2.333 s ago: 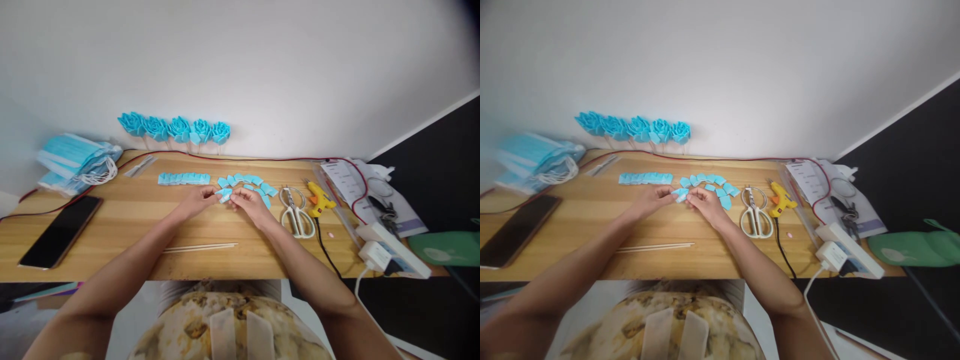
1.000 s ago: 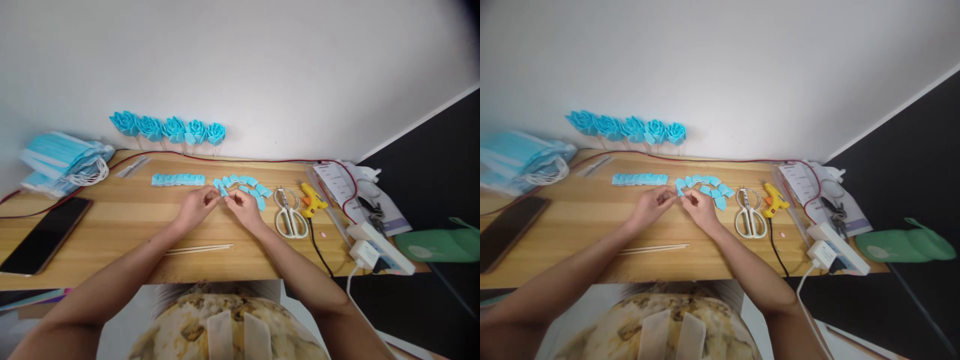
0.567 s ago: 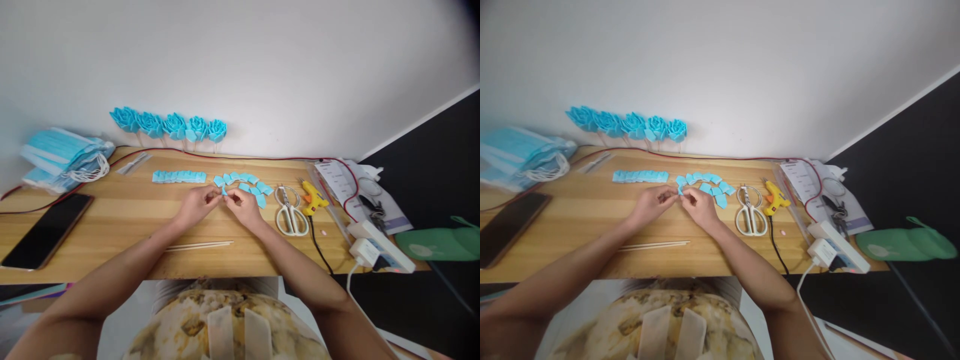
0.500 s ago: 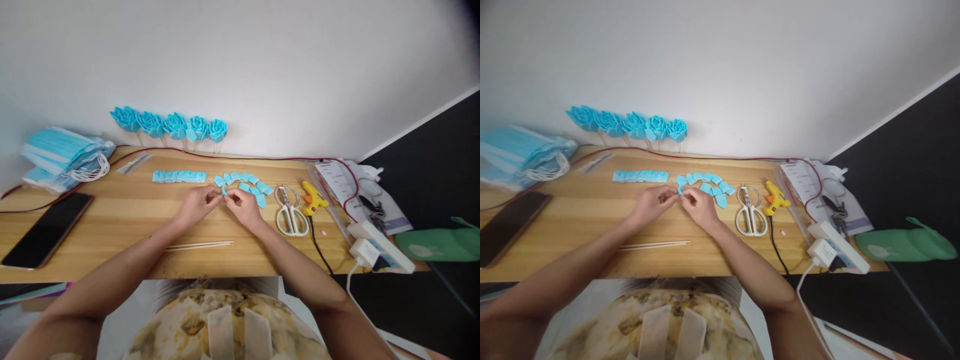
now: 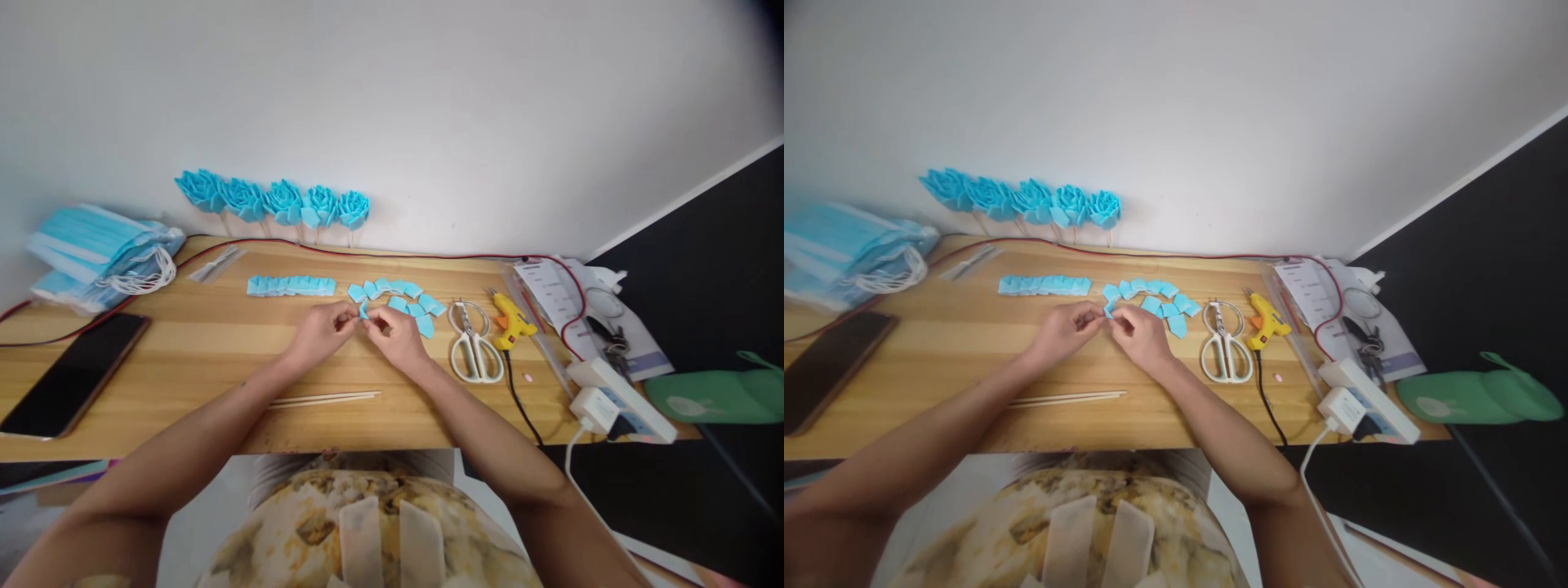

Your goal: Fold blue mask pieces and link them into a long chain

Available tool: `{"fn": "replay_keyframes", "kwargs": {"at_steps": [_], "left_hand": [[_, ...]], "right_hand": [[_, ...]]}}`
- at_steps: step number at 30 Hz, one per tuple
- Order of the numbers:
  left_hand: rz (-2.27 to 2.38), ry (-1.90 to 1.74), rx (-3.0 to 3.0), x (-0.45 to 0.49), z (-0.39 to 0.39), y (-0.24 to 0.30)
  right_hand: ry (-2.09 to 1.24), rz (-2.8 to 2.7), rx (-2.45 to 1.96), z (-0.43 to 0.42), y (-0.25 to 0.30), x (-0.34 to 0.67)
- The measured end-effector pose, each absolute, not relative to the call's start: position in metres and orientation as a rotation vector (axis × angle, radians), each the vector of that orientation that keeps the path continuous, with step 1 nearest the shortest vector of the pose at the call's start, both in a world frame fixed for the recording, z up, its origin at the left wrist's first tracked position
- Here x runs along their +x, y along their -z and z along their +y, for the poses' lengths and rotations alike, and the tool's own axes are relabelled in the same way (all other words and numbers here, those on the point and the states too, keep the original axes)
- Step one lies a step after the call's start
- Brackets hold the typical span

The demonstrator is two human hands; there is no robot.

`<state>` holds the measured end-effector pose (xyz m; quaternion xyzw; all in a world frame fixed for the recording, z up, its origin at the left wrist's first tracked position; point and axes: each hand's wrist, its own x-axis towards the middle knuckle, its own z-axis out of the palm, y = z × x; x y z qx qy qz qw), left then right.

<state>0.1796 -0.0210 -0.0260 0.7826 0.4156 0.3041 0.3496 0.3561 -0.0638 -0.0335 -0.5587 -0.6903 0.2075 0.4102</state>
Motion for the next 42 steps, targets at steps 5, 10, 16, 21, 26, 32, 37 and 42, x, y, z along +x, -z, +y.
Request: {"fn": "replay_keyframes", "kwargs": {"at_steps": [5, 10, 16, 21, 26, 32, 37, 42], "left_hand": [[1.07, -0.795, 1.998, 0.18, -0.021, 0.026], [1.067, -0.812, 1.973, 0.181, -0.021, 0.027], [0.977, -0.878, 1.656, 0.179, -0.014, 0.022], [0.938, -0.876, 1.487, 0.178, -0.011, 0.019], [0.868, -0.732, 1.484, 0.18, -0.013, 0.015], [0.891, -0.716, 1.535, 0.18, -0.014, 0.019], [0.863, -0.709, 1.565, 0.181, -0.015, 0.023], [0.865, -0.722, 1.566, 0.179, -0.013, 0.023]], "right_hand": [[-0.544, -1.733, -1.422, -0.064, 0.033, 0.356], [-0.568, -1.712, -1.408, -0.064, 0.032, 0.355], [-0.87, -1.455, -1.396, -0.062, 0.026, 0.359], [-1.105, -1.314, -1.28, -0.06, 0.024, 0.361], [-1.148, -1.314, -1.235, -0.062, 0.024, 0.36], [-1.174, -1.376, -1.239, -0.062, 0.021, 0.359], [-0.977, -1.477, -1.372, -0.063, 0.02, 0.357], [-1.11, -1.434, -1.316, -0.062, 0.022, 0.358]]}}
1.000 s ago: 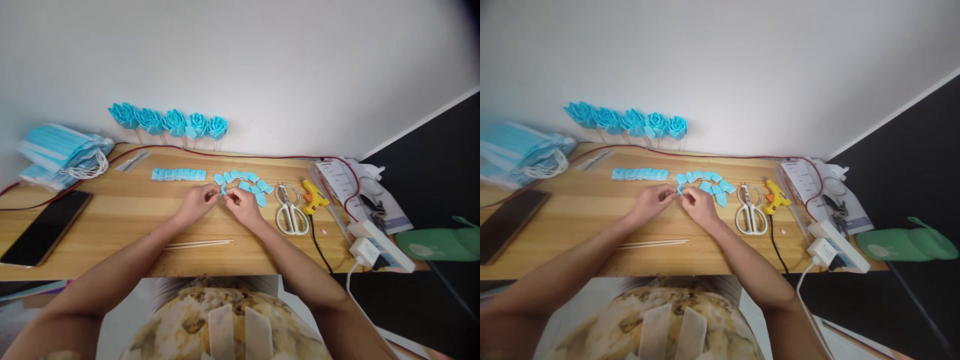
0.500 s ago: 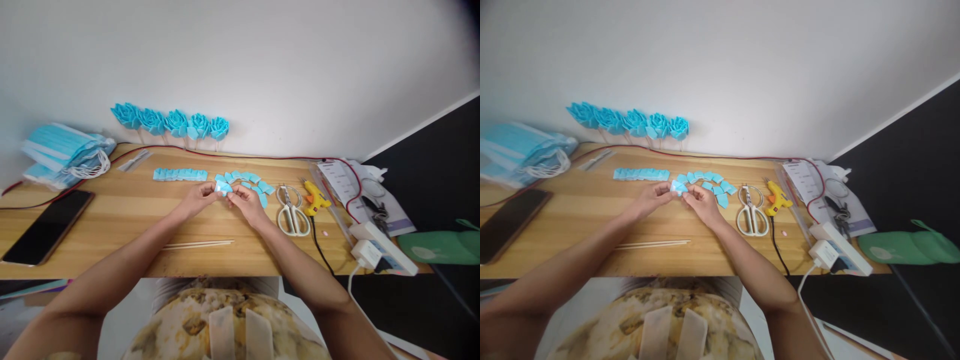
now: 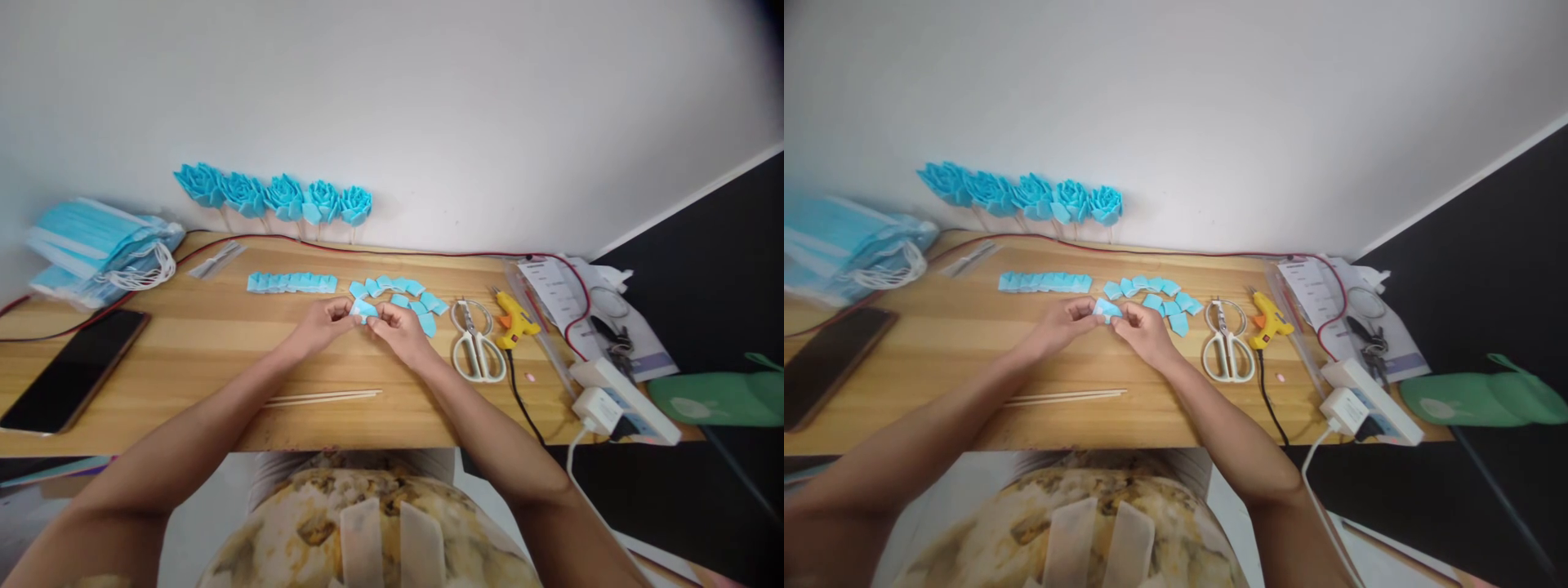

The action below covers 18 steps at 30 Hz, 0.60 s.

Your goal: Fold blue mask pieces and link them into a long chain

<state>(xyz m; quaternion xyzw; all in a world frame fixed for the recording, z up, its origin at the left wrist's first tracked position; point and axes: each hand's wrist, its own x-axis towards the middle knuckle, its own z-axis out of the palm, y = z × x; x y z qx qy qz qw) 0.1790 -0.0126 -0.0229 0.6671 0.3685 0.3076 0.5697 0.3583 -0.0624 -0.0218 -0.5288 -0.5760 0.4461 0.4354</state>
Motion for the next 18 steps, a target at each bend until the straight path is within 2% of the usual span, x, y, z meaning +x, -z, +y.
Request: {"fn": "replay_keyframes", "kwargs": {"at_steps": [6, 10, 15, 18], "left_hand": [[0.887, -0.716, 1.578, 0.1785, -0.0112, 0.0202], [0.885, -0.756, 1.582, 0.1791, -0.0112, 0.0209], [1.007, -1.059, 1.622, 0.1782, -0.015, 0.0213], [1.024, -1.087, 1.794, 0.1787, -0.0198, 0.0201]], "right_hand": [[-1.29, -1.325, -1.198, -0.0613, 0.0246, 0.3611], [-1.162, -1.386, -1.272, -0.0605, 0.0258, 0.3622], [-1.015, -1.404, -1.376, -0.0594, 0.0272, 0.3626], [-0.946, -1.423, -1.407, -0.0597, 0.0277, 0.3617]]}}
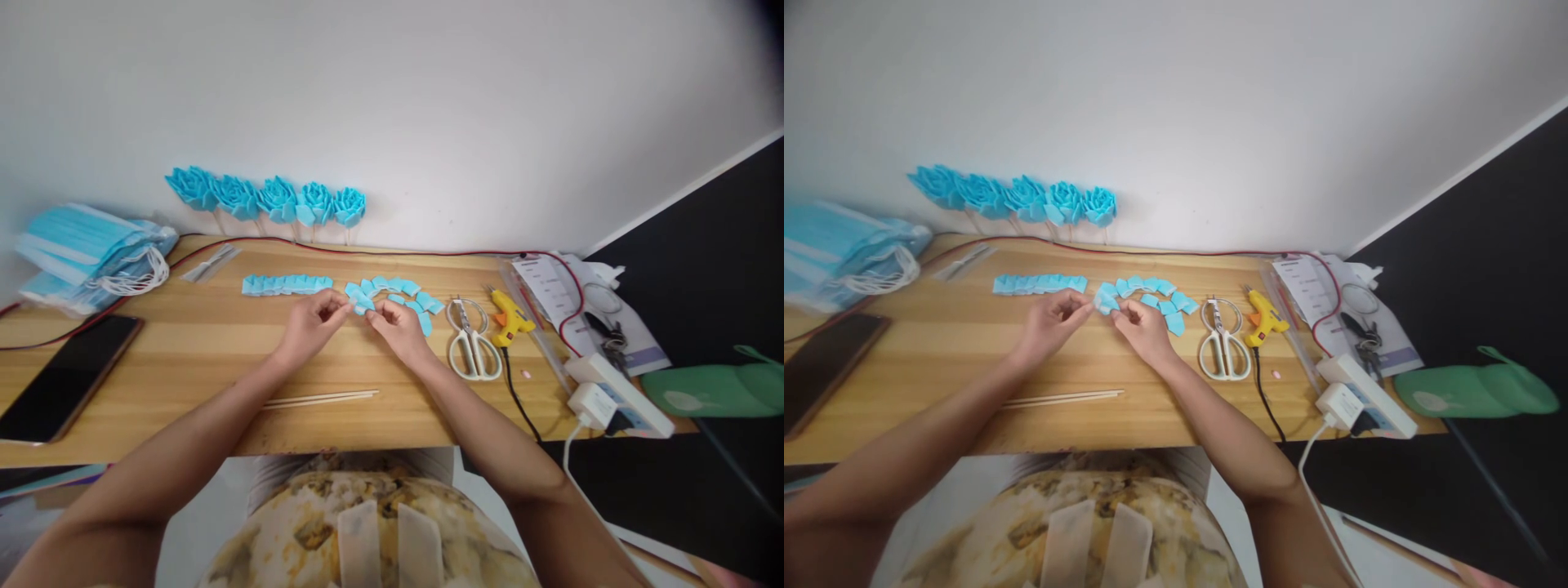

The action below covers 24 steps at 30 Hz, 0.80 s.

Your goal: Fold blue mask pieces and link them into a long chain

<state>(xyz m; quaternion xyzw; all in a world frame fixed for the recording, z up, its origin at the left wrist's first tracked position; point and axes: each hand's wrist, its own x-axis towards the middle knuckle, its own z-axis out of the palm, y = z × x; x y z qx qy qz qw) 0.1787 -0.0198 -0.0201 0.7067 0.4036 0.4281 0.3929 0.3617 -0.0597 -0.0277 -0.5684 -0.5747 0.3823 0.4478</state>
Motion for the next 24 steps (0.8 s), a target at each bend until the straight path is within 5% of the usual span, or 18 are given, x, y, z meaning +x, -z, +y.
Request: {"fn": "replay_keyframes", "kwargs": {"at_steps": [24], "left_hand": [[1.151, -0.855, 2.187, 0.1783, -0.0237, 0.0248]], "right_hand": [[-0.527, -1.741, -1.448, -0.0644, 0.0325, 0.3556]]}}
